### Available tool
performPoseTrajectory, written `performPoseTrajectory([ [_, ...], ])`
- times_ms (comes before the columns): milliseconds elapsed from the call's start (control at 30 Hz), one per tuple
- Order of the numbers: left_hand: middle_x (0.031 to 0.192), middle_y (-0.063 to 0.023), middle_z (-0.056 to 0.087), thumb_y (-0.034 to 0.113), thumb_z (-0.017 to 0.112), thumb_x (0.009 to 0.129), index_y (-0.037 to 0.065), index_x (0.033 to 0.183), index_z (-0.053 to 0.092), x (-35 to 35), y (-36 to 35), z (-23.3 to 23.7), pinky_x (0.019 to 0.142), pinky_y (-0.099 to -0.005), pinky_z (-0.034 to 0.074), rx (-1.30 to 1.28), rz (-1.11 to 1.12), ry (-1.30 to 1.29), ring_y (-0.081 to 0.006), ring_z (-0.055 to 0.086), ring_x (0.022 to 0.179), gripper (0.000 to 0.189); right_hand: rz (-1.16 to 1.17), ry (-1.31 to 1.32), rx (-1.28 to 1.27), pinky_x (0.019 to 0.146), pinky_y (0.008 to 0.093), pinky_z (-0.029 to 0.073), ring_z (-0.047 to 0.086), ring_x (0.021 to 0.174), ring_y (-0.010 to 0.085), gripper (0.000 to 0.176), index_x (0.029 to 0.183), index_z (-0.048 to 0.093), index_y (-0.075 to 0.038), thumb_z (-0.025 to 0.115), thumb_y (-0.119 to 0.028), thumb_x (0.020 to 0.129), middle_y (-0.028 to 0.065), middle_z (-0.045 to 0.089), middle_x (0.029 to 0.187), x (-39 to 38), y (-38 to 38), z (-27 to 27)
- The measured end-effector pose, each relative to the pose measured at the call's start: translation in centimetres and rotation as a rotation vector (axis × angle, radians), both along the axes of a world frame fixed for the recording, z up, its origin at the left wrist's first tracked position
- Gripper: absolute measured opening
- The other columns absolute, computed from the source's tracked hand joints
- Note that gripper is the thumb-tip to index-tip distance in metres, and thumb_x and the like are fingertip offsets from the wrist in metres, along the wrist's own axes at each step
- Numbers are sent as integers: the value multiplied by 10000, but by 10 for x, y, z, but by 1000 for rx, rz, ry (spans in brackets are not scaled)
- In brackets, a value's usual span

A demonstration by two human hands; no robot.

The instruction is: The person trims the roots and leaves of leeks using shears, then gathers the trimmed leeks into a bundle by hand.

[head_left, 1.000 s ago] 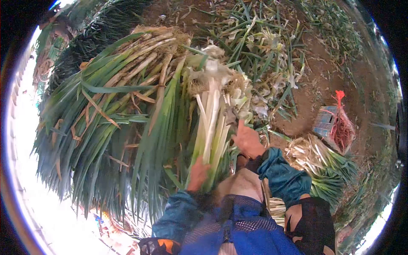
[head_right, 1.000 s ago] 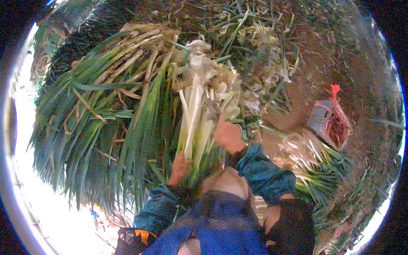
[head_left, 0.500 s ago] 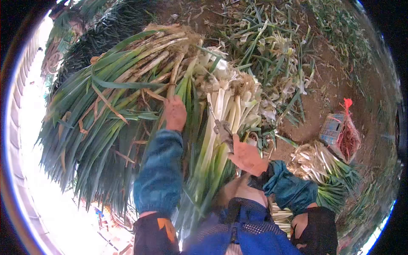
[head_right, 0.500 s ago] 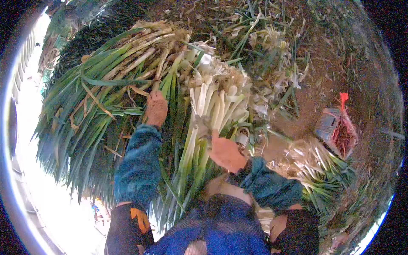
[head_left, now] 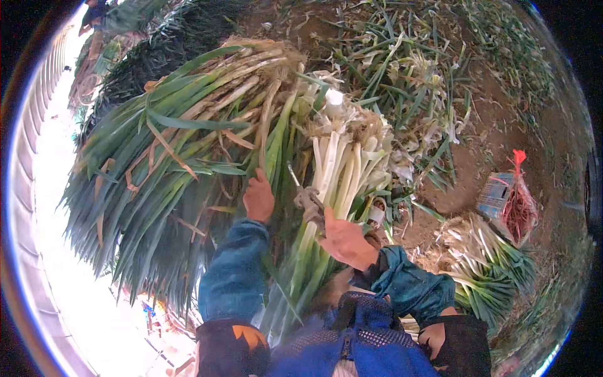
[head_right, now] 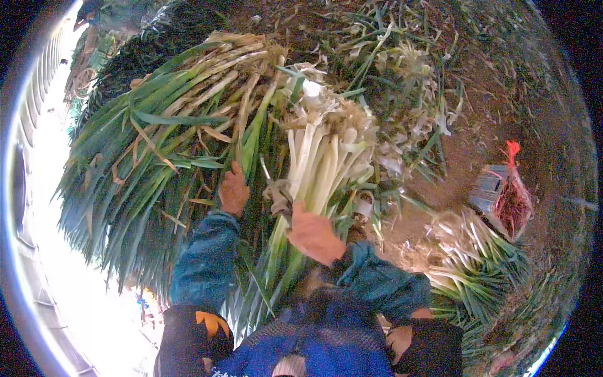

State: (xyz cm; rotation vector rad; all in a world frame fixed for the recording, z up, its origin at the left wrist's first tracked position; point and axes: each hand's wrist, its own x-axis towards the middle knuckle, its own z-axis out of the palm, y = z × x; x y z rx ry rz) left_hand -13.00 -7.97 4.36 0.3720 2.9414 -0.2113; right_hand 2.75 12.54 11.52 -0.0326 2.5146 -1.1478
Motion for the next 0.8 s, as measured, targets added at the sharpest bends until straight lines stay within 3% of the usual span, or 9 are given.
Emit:
performPoseTrajectory([
  [167, 912, -249, 607, 127, 669, 629, 70, 1371, 231, 56, -45, 43, 695, -464, 491, 300, 208, -382, -409, 605, 808, 863, 46, -82, -27, 609, 456, 472, 584, 719, 406, 679, 1240, 258, 110, 579, -251, 763, 209, 581, 731, 6, -5, 18],
  [333, 918, -254, 616, 145, 660, 616, 118, 1387, 185, 113, -51, 101, 754, -450, 477, 427, 371, -496, -412, 601, 857, 906, 100, -265, -12, 640, 471, 478, 592, 751, 416, 656, 1235, 270, 115, 570, -219, 757, 246, 587, 768, 17, -18, 18],
  [500, 910, -257, 612, 190, 638, 645, 116, 1386, 192, 144, -39, 92, 766, -459, 463, 571, 412, -547, -413, 597, 869, 868, 75, -239, 102, 651, 469, 480, 598, 768, 413, 656, 1238, 269, 122, 561, -220, 761, 255, 594, 797, 7, -22, 2],
  [600, 895, -250, 612, 241, 611, 701, 90, 1344, 238, 152, -53, 63, 756, -488, 448, 522, 249, -490, -426, 586, 860, 758, 99, -192, 121, 649, 466, 479, 596, 753, 412, 658, 1238, 270, 130, 556, -227, 766, 248, 595, 791, 10, -23, 0],
  [700, 846, -246, 611, 280, 579, 755, 37, 1163, 455, 115, -51, 82, 717, -512, 448, 284, 193, -653, -434, 584, 813, 491, 108, -240, 141, 643, 468, 476, 596, 743, 412, 653, 1232, 275, 135, 555, -230, 767, 247, 594, 787, 8, -25, 4],
  [800, 802, -244, 609, 256, 573, 784, 17, 883, 576, 83, -55, 68, 662, -508, 467, 173, -36, -636, -421, 594, 768, 259, 111, -160, 119, 602, 467, 481, 602, 696, 401, 633, 1229, 289, 131, 548, -220, 770, 230, 596, 746, 9, -25, 5],
])
